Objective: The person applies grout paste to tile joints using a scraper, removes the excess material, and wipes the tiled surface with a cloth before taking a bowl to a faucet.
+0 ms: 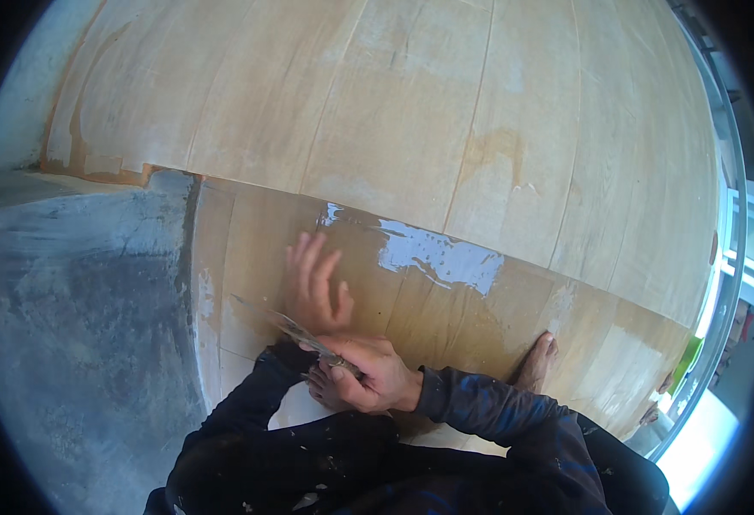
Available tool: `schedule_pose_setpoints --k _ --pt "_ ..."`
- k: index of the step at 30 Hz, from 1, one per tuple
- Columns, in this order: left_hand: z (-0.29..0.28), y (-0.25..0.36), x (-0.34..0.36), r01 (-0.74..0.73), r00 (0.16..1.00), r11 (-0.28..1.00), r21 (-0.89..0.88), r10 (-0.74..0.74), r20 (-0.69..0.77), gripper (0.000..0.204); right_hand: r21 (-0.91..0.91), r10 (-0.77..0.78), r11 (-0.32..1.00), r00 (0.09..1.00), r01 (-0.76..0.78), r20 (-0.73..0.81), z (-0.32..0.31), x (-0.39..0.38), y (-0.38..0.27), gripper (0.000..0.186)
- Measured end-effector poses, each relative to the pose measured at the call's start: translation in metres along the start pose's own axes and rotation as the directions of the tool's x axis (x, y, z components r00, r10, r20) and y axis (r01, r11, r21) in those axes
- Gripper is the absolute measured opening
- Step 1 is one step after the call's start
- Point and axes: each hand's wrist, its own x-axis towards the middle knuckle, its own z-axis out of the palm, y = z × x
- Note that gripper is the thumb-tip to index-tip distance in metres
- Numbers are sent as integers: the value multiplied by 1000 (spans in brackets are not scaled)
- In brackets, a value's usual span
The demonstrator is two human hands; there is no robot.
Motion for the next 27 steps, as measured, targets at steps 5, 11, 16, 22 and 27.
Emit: schedule_pose_setpoints --k 5,11,16,22,27 --pt "-45 -99 37 450 877 807 381 -320 -359 71 55 -38 998 998 36 51 6 -21 -9 38" --pt "47 -17 56 341 935 777 530 -338 -106 91 32 -97 995 995 97 -13 1 -27 -20 38" --pt "106 91 24 -32 944 973 230 -46 327 88 61 -97 993 993 102 -72 -14 -20 -37 36" --pt "137 149 -52 -382 758 808 -449 552 348 64 32 -100 994 988 104 -119 -15 -18 -41 37" --pt "31 44 -8 129 992 992 -6 -129 5 69 2 -63 998 986 64 -153 -24 -41 -27 40"
